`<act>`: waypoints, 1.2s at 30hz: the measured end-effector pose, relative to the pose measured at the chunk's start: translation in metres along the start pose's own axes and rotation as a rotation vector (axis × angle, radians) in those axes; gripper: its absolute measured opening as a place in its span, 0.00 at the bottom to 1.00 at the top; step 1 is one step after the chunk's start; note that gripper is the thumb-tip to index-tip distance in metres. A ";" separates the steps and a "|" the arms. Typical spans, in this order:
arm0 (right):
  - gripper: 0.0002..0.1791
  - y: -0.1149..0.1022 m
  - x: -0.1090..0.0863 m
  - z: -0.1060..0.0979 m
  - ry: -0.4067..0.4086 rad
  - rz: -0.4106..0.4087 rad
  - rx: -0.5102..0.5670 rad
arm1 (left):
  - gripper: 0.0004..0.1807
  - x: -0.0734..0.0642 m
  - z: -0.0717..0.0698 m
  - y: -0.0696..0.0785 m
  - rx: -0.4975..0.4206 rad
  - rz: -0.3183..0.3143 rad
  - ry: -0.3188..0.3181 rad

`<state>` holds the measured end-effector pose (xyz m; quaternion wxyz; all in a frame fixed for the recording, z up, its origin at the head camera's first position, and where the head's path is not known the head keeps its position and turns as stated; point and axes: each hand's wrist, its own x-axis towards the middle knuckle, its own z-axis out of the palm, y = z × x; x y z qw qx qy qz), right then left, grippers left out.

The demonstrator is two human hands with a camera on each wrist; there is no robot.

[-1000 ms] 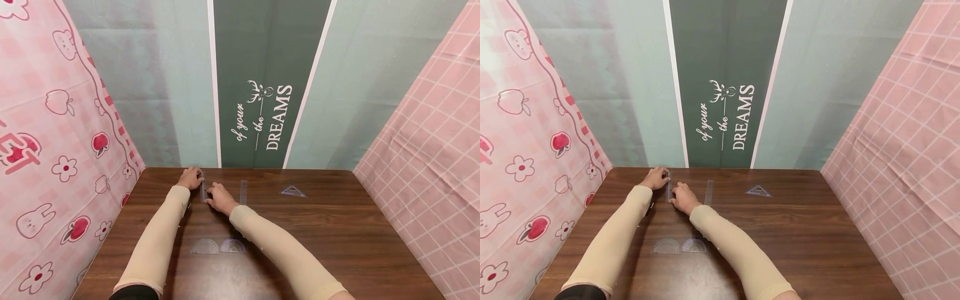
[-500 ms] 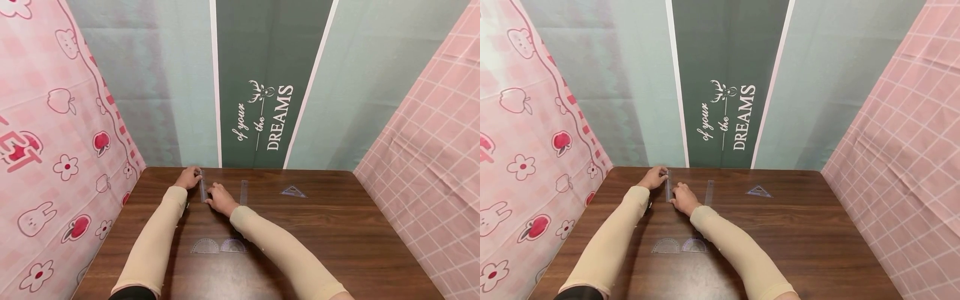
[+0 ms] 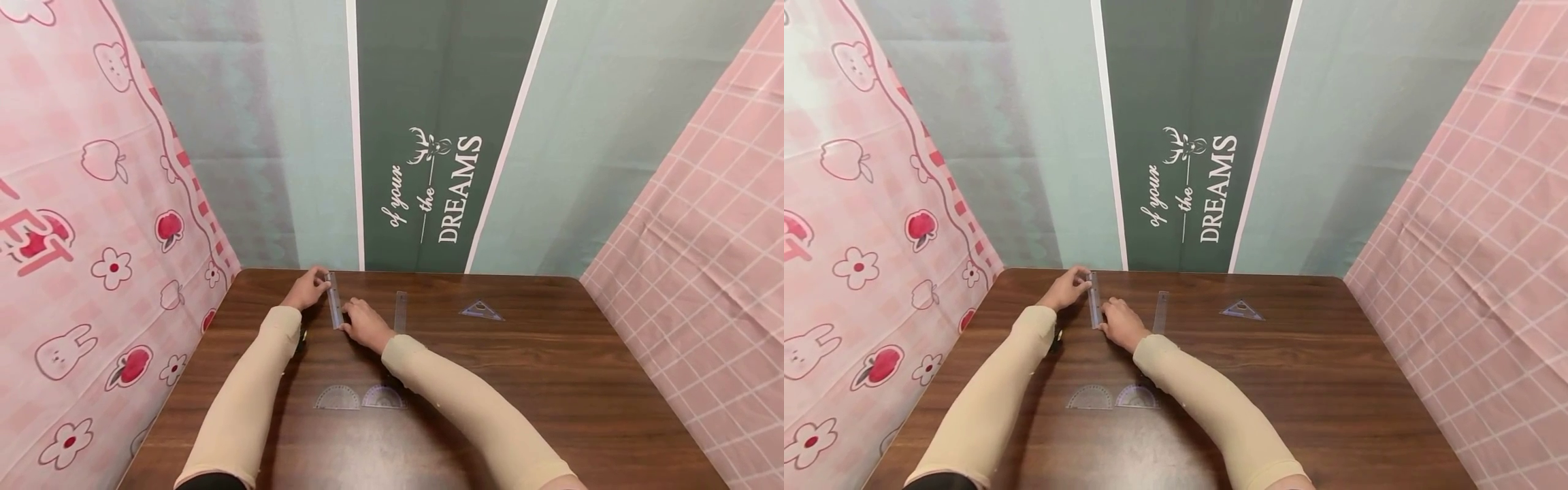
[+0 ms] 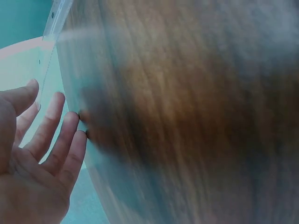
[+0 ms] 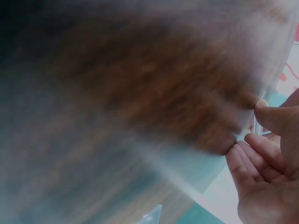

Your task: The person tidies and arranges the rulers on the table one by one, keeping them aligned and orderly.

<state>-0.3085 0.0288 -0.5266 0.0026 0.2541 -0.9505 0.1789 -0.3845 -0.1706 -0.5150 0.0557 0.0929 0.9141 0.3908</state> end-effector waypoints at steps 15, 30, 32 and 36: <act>0.17 0.002 -0.005 0.000 0.002 -0.004 0.025 | 0.21 -0.010 0.003 0.002 -0.103 -0.009 0.040; 0.20 0.003 -0.009 -0.005 -0.026 0.010 0.114 | 0.21 -0.017 0.008 0.005 -0.141 0.000 0.062; 0.21 0.003 -0.012 -0.008 -0.032 0.014 0.136 | 0.22 -0.018 0.009 0.004 -0.162 -0.004 0.067; 0.21 0.006 -0.015 -0.013 -0.040 0.018 0.160 | 0.22 -0.020 0.011 0.006 -0.191 -0.014 0.080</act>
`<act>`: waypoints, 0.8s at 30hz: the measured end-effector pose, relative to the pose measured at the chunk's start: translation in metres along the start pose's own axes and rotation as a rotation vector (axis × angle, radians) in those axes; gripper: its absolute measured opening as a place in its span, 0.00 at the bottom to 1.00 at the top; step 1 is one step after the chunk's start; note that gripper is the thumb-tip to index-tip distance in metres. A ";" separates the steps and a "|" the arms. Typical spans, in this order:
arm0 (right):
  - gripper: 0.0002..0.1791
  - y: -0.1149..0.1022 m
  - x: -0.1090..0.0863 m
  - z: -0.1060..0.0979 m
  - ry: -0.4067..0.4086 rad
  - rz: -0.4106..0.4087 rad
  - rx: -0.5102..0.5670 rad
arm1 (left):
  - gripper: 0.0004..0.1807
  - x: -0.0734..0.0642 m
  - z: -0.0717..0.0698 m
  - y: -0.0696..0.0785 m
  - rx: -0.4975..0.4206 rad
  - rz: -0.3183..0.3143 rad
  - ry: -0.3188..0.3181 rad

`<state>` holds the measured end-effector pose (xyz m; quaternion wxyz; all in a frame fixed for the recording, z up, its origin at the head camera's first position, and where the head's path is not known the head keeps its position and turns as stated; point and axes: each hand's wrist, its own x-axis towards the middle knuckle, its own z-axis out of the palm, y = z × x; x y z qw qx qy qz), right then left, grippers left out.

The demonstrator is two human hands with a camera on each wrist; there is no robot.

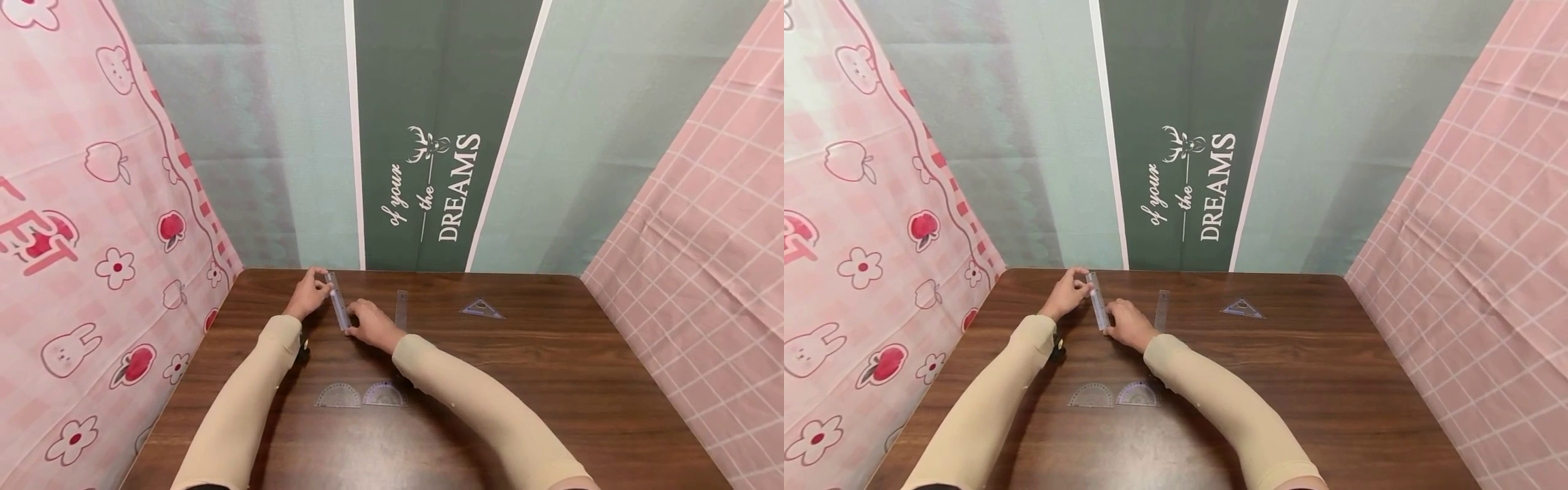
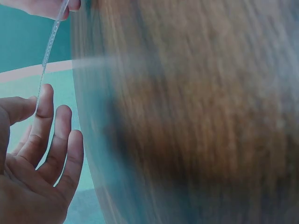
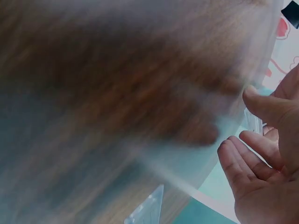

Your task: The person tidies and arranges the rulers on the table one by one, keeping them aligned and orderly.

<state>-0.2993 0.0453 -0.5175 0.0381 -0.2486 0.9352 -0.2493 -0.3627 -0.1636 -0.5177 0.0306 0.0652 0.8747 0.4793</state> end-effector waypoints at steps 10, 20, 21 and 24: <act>0.21 0.004 -0.010 -0.006 0.023 -0.029 0.036 | 0.25 -0.008 0.005 0.006 -0.018 0.005 0.009; 0.23 0.010 -0.025 -0.012 0.074 -0.067 0.075 | 0.28 -0.011 0.013 0.012 -0.027 0.090 0.011; 0.24 0.011 -0.027 -0.013 0.075 -0.067 0.086 | 0.28 -0.011 0.013 0.013 -0.026 0.102 0.011; 0.24 0.012 -0.033 -0.015 0.076 -0.069 0.117 | 0.26 -0.014 0.015 0.017 -0.027 0.138 0.009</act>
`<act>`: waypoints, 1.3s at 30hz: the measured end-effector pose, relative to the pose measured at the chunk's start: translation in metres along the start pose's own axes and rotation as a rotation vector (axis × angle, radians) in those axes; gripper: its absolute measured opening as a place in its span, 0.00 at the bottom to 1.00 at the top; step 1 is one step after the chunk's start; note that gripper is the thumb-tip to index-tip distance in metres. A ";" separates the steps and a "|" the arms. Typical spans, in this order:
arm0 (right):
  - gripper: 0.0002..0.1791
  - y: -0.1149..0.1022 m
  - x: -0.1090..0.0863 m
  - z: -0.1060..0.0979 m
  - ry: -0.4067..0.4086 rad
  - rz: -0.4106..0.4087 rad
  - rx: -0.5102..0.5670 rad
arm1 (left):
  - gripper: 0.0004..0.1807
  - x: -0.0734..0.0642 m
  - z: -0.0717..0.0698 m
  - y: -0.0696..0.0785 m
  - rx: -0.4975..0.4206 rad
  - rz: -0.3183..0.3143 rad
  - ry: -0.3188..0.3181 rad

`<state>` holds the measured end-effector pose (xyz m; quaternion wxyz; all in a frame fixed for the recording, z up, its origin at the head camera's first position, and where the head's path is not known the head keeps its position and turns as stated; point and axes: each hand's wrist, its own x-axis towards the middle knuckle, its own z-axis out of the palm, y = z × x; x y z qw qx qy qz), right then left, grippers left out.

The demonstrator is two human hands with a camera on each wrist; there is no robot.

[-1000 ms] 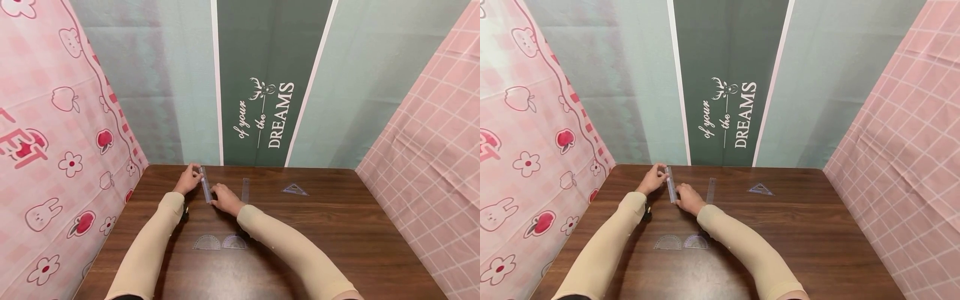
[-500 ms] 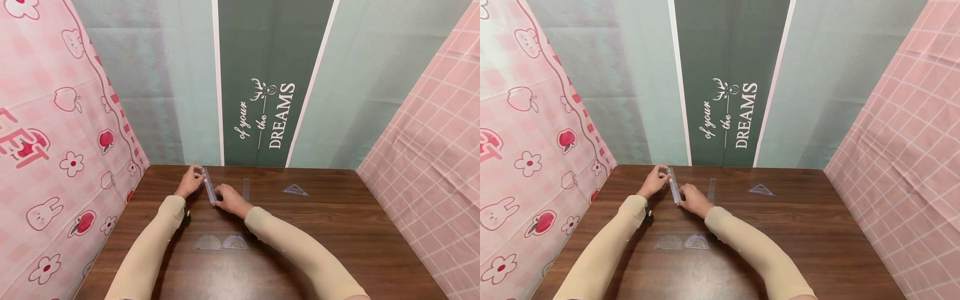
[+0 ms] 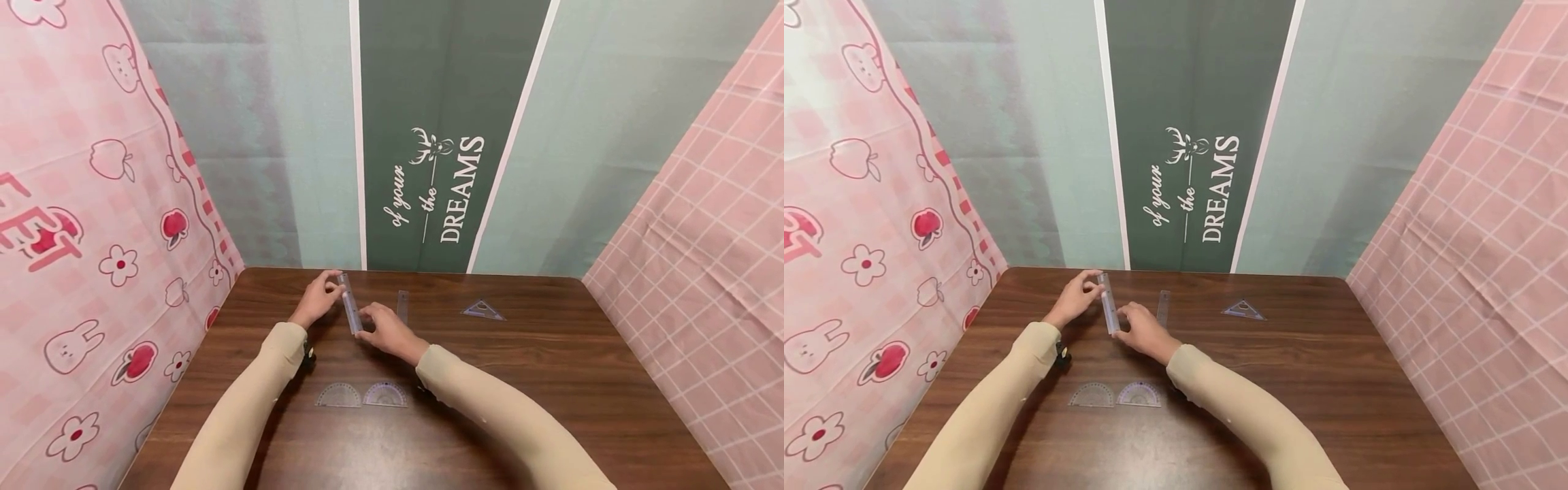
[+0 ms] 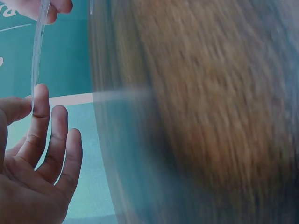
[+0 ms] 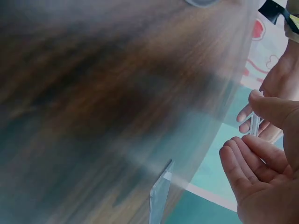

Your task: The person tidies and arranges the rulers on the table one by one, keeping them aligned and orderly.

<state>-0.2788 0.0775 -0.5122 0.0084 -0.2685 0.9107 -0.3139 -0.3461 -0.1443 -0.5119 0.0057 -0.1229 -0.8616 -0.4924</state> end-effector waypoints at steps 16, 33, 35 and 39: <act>0.24 0.010 -0.030 -0.017 0.093 -0.063 0.008 | 0.30 -0.004 0.006 0.010 -0.138 0.170 -0.178; 0.24 0.022 -0.070 -0.038 0.056 -0.031 0.013 | 0.31 -0.007 0.031 0.025 -0.017 0.219 -0.217; 0.24 0.023 -0.075 -0.039 0.052 -0.031 0.012 | 0.31 -0.007 0.035 0.026 -0.001 0.224 -0.222; 0.24 0.026 -0.087 -0.040 0.060 -0.054 -0.009 | 0.30 -0.009 0.044 0.029 0.032 0.232 -0.242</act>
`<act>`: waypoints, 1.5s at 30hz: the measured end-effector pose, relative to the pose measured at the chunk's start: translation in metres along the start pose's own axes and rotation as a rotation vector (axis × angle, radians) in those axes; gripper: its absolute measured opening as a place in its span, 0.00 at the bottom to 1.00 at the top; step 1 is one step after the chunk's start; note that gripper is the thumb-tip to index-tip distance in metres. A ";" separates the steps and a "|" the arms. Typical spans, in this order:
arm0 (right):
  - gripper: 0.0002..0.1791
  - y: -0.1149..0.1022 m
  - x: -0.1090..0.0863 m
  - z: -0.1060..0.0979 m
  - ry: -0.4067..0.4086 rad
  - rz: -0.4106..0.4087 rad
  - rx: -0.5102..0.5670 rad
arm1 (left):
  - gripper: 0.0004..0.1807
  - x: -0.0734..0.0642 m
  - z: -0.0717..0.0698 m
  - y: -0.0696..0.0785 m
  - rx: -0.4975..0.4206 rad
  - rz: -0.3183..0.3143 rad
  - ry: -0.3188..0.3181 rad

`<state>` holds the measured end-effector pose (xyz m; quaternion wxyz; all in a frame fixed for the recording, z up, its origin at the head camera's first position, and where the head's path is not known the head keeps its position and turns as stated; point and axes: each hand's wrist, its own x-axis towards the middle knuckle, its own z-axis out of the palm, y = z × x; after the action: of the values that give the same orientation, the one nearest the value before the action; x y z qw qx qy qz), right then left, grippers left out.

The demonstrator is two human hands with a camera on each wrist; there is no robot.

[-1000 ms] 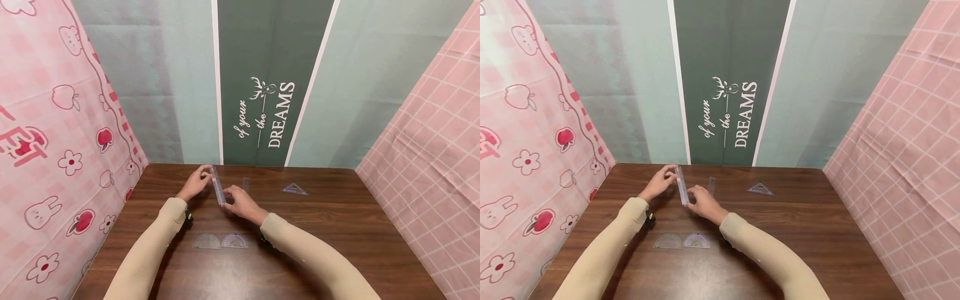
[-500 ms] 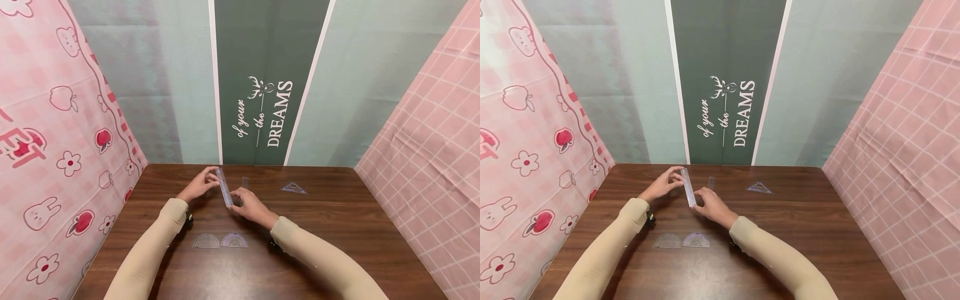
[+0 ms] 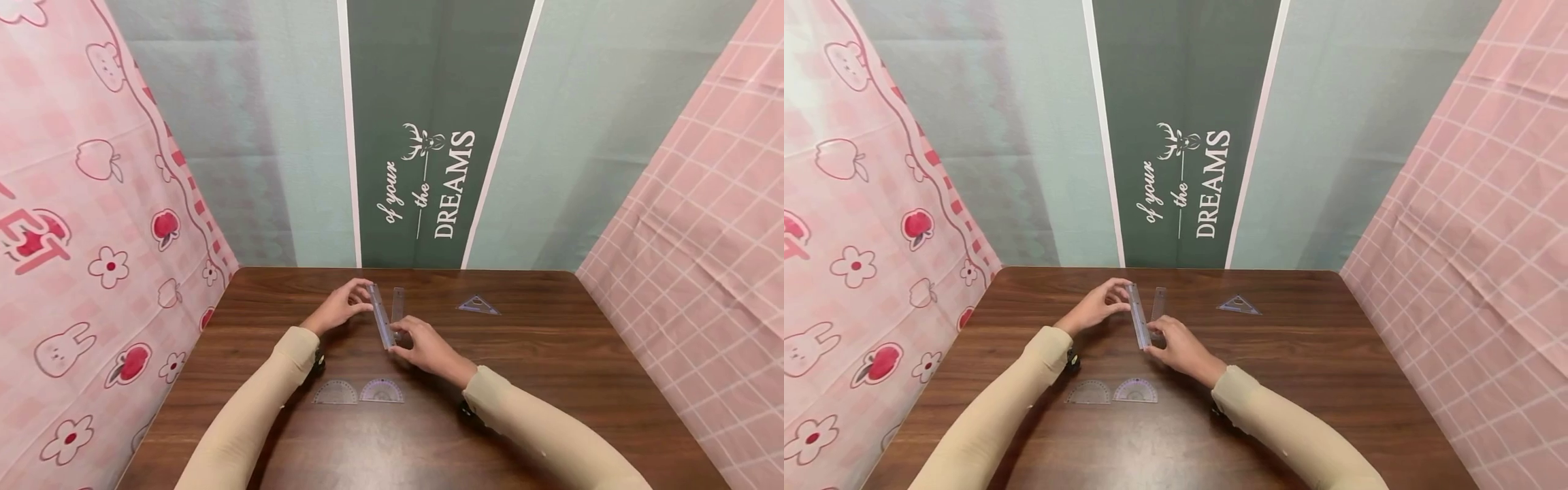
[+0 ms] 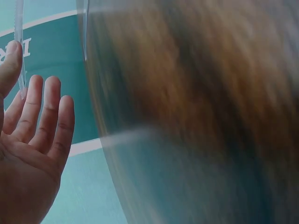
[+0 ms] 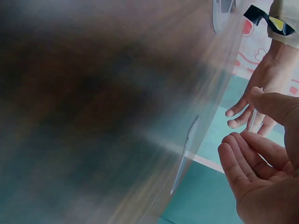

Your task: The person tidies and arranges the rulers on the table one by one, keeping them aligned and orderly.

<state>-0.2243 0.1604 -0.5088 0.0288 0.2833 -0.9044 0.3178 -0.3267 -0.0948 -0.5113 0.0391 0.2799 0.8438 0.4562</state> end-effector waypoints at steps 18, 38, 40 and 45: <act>0.23 0.005 -0.054 -0.007 0.000 0.014 -0.039 | 0.31 0.004 0.033 0.027 0.097 0.124 -0.173; 0.21 -0.002 -0.091 -0.010 0.009 0.069 -0.090 | 0.29 0.008 0.061 0.046 0.323 0.147 -0.284; 0.22 -0.004 -0.092 -0.010 -0.008 0.084 -0.100 | 0.28 0.008 0.064 0.044 0.337 0.163 -0.298; 0.22 -0.007 -0.094 -0.010 -0.034 0.107 -0.112 | 0.28 0.009 0.070 0.043 0.378 0.202 -0.314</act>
<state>-0.1433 0.2087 -0.5187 0.0124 0.2378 -0.9350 0.2628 -0.2937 -0.0198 -0.5161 0.0708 0.4323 0.8654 0.2431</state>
